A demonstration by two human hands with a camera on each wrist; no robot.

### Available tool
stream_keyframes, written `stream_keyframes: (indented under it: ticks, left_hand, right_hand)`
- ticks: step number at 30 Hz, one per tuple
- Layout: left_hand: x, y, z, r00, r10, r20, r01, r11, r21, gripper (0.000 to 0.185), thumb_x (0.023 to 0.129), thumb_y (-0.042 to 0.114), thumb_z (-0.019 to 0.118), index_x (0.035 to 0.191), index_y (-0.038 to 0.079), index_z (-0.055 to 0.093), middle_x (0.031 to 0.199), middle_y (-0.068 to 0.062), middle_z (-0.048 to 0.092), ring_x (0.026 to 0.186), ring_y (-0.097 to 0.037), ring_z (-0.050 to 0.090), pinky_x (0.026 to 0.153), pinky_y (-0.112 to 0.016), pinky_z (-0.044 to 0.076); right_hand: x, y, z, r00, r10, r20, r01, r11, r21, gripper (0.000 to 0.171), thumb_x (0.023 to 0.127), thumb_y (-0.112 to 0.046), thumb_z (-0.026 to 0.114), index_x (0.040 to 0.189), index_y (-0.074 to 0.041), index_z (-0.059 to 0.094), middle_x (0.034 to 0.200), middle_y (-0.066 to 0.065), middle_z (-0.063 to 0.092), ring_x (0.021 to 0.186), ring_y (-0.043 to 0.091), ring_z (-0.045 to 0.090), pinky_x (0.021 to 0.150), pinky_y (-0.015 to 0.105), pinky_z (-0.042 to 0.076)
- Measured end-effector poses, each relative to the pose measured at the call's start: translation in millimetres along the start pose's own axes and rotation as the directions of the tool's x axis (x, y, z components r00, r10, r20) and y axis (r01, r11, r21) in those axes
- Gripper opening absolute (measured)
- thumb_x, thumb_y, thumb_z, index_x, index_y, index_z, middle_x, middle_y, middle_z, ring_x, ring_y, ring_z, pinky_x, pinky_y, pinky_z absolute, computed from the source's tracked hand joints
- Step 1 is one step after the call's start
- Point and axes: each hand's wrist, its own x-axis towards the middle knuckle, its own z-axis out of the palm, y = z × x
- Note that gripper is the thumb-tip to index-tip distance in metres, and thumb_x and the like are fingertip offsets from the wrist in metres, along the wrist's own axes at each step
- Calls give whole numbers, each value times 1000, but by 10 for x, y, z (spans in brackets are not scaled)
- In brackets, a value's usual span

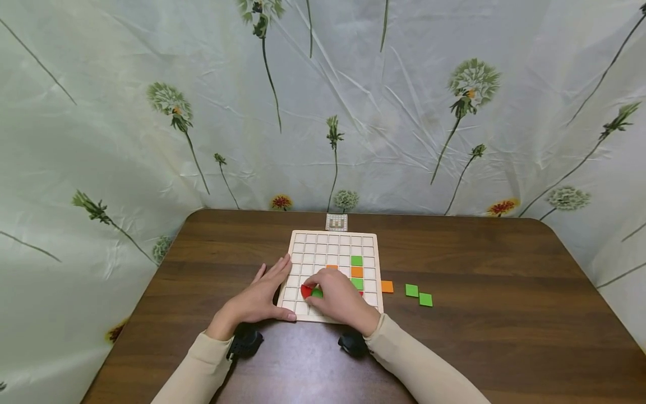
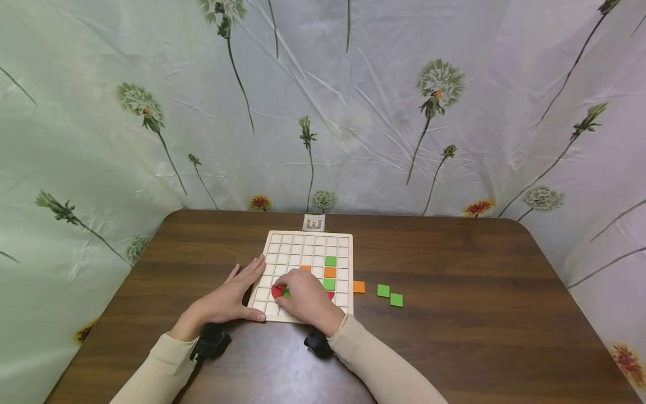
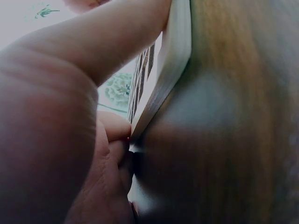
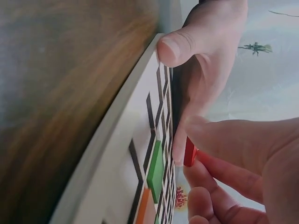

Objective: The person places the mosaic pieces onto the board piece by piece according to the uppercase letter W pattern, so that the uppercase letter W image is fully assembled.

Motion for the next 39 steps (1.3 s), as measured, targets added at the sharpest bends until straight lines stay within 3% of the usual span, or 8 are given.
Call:
stream_keyframes:
  ticks: [9,19,39]
  left_hand:
    - [3,5,-3,1000,5,-3,-5,1000,4,115,67,62,70,147,1,15,155,-11,6,141,-26,7,109,-54,0]
    - [10,-7,-1,1000,-6,0,6,1000,1,115,67,64,69,148,2,14,155,-9,5,141,-25,6,109,-53,-1]
    - [9,3,0,1000,6,-5,-6,1000,0,116,67,64,69,147,1,14,155,-11,6,141,-27,7,109,-55,0]
  right_hand:
    - [89,-24,44,1000,9,22,-10,999,48,16,74,-12,71,89,-9,73,82,-4,67,75,9,56,68,22,45]
    - [106,17,58,998,21,65,-23,1000,22,19,75,-15,73,94,-10,73,85,-5,67,77,8,54,72,23,45]
    - [68,56,52,998,21,59,-21,1000,-4,21,74,-17,74,95,-13,74,86,-6,66,81,9,54,73,23,45]
